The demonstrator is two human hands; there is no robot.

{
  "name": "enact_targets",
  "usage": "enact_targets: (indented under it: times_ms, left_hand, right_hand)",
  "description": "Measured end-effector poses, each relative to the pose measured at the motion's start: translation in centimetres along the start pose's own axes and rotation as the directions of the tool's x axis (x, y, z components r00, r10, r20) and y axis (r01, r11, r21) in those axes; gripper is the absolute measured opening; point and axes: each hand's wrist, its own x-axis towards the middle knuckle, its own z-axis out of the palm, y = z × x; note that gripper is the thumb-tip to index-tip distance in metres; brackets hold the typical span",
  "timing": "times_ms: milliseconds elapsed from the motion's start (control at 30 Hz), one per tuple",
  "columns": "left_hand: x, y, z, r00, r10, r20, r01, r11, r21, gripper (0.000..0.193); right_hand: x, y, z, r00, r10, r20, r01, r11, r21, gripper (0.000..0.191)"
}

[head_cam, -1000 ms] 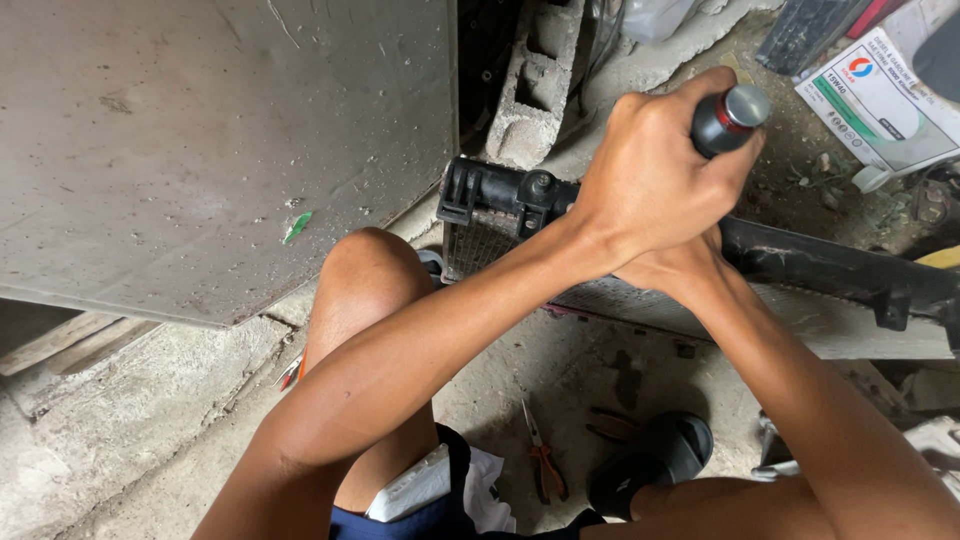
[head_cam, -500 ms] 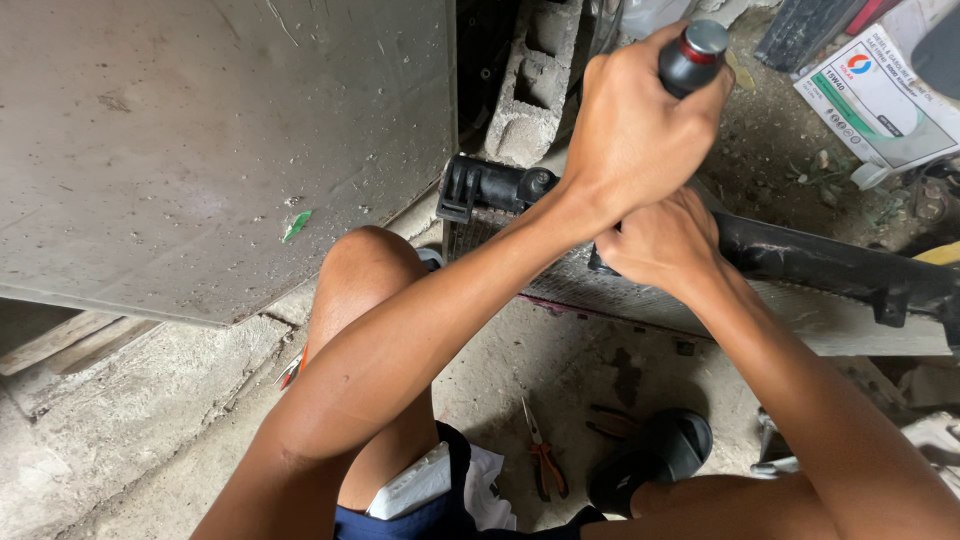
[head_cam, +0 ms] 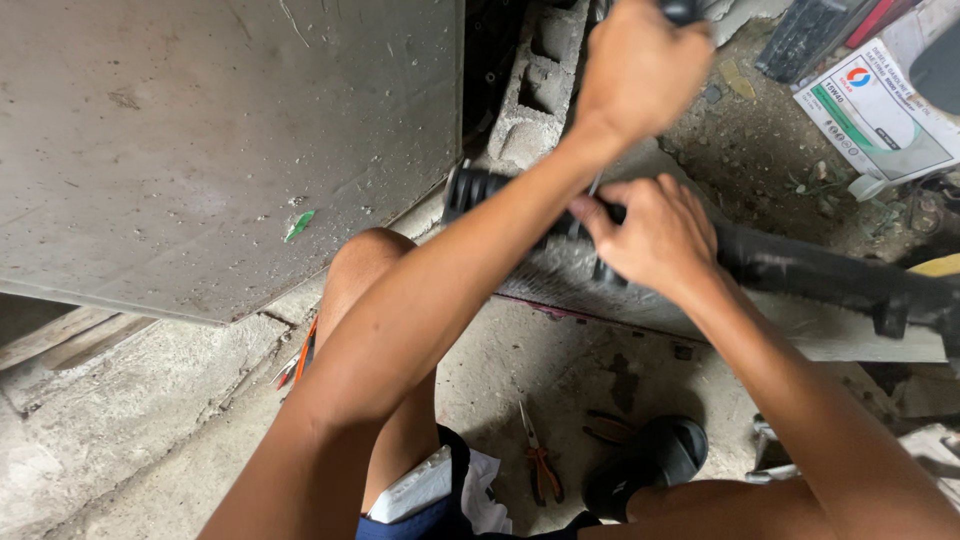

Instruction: The person uses a screwdriver to tighten screws on the top and bottom tanks of a car radiator. They hold the radiator steady with one hand while turning the screwdriver with the other, working on multiple fasteners along the edges.

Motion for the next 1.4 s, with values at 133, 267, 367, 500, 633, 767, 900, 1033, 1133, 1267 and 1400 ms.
enact_targets:
  times_ms: [133,267,367,500,633,767,900,1033,1133,1267,1400]
  left_hand:
    - [0.2,-0.6,0.4,0.985,-0.171,0.012,0.17,0.984,0.062,0.032]
    - [-2.5,1.3,1.5,0.987,0.151,0.052,-0.154,0.987,0.043,0.029]
    - [-5.1,2.4,-0.2,0.992,0.128,-0.005,-0.128,0.99,-0.052,0.025]
    - [-6.3,3.2,-2.8,0.982,0.189,-0.026,-0.191,0.97,-0.15,0.017]
    - [-7.7,3.0,-3.2,0.967,0.253,-0.017,-0.25,0.941,-0.227,0.014]
    - [-8.5,2.8,-3.1,0.927,0.374,-0.008,-0.368,0.907,-0.205,0.013]
    - [-8.9,3.0,-2.9,0.911,0.413,-0.001,-0.407,0.899,-0.159,0.014]
    - [-8.8,3.0,-2.7,0.929,0.369,0.015,-0.362,0.917,-0.17,0.014]
    - [-8.2,2.8,-2.6,0.937,0.347,-0.041,-0.349,0.923,-0.165,0.014]
    - [-7.5,2.6,-2.3,0.958,0.286,-0.026,-0.287,0.947,-0.143,0.014]
    - [-6.8,2.4,-1.8,0.967,0.256,-0.013,-0.256,0.962,-0.094,0.014]
  right_hand:
    - [-2.2,-0.3,-0.6,0.996,0.004,0.094,-0.005,1.0,0.011,0.051]
    - [-1.5,1.7,-0.5,0.975,-0.165,-0.151,0.156,0.985,-0.07,0.042]
    - [-1.5,2.9,0.8,0.95,-0.274,-0.153,0.272,0.962,-0.03,0.041]
    - [-0.4,3.2,1.6,0.934,-0.303,-0.19,0.29,0.952,-0.094,0.047]
    - [-0.2,3.4,1.5,0.977,-0.206,-0.06,0.2,0.976,-0.087,0.032]
    - [-0.2,3.6,1.9,0.961,-0.252,-0.115,0.249,0.968,-0.045,0.026]
    - [-0.3,3.9,2.2,0.9,-0.361,-0.244,0.384,0.922,0.054,0.028]
    - [-0.2,4.0,2.3,0.957,-0.259,-0.13,0.265,0.964,0.027,0.022]
    - [-0.1,3.9,2.1,0.956,-0.273,-0.11,0.268,0.962,-0.06,0.021]
    - [0.1,3.7,2.0,0.978,-0.206,-0.026,0.204,0.977,-0.069,0.022]
    - [0.3,3.5,1.9,0.941,-0.298,-0.158,0.292,0.955,-0.062,0.023]
